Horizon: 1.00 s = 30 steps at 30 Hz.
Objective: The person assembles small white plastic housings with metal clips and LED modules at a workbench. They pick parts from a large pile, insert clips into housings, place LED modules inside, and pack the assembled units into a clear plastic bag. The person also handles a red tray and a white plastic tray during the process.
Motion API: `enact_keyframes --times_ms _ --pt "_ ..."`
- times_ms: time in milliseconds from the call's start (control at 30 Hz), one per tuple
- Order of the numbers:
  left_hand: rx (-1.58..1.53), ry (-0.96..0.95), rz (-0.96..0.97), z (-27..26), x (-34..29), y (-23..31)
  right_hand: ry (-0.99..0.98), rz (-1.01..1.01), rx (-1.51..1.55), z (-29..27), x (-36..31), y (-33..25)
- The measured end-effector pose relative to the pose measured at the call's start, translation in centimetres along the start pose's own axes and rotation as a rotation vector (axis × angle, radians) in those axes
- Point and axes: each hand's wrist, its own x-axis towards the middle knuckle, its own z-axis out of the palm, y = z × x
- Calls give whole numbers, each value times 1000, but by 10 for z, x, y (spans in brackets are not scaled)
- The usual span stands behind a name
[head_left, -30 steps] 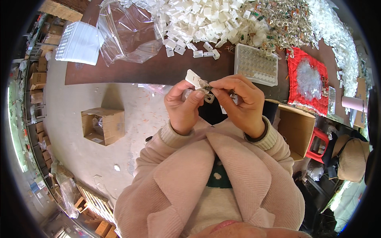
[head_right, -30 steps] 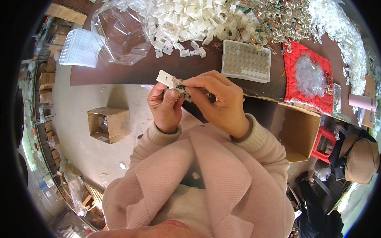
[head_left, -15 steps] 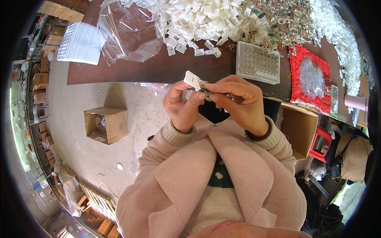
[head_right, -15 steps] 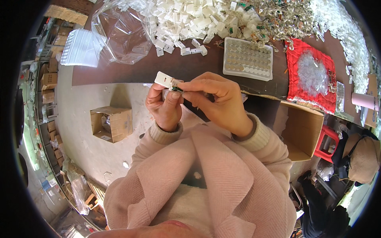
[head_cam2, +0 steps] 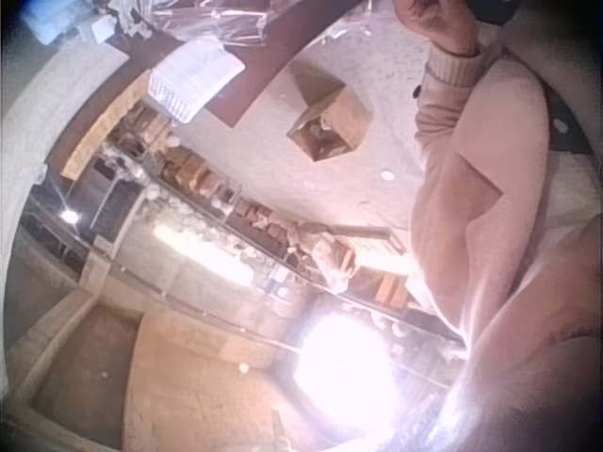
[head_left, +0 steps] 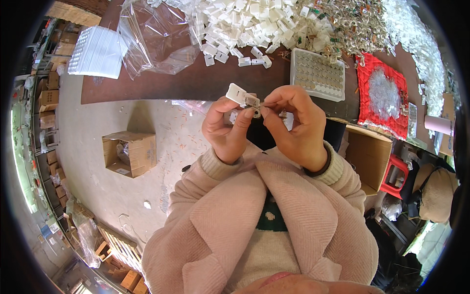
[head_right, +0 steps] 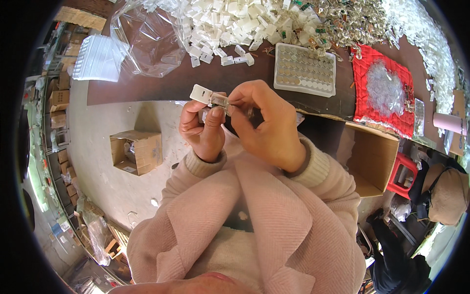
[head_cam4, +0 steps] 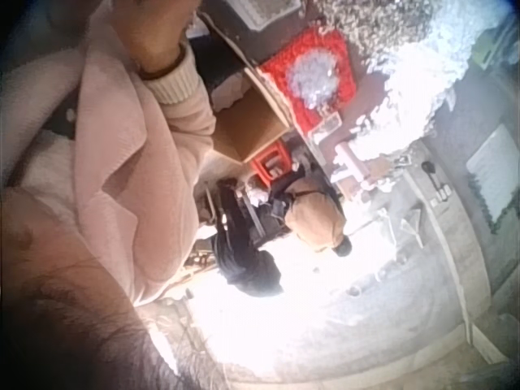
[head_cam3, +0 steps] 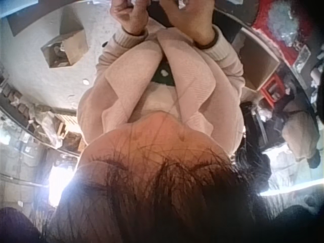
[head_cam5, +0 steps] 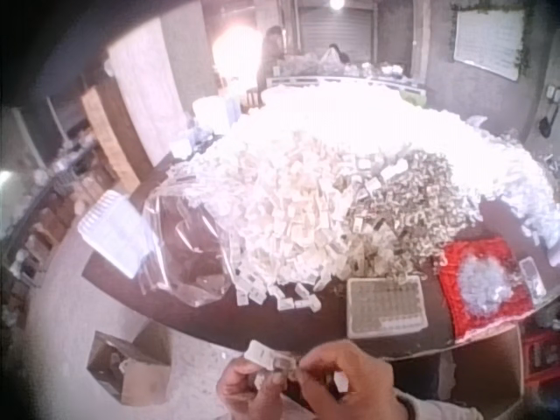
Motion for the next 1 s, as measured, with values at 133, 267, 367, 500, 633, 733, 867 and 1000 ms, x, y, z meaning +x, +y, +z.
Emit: enact_keyframes --times_ms 133,267,367,500,633,733,867,1000 --pt "-159 30 -140 1 1 5 -58 153 250 1 2 7" --pt "-413 79 -297 4 0 8 -64 71 195 9 -2 11" --pt "-402 115 -378 4 -1 7 -19 -134 -130 8 -6 10" --pt "-405 17 -451 5 -4 2 27 -283 -409 0 -9 11" --pt "-424 54 -582 12 -10 -4 -2 -281 -548 -17 -21 13" --pt "-423 39 -671 16 -11 -9 39 -223 -404 -38 -22 22" --pt "-378 18 -742 17 -10 -14 271 -113 -661 -66 -9 44" --pt "-368 13 -753 16 -8 -17 237 -178 -797 -73 0 59"
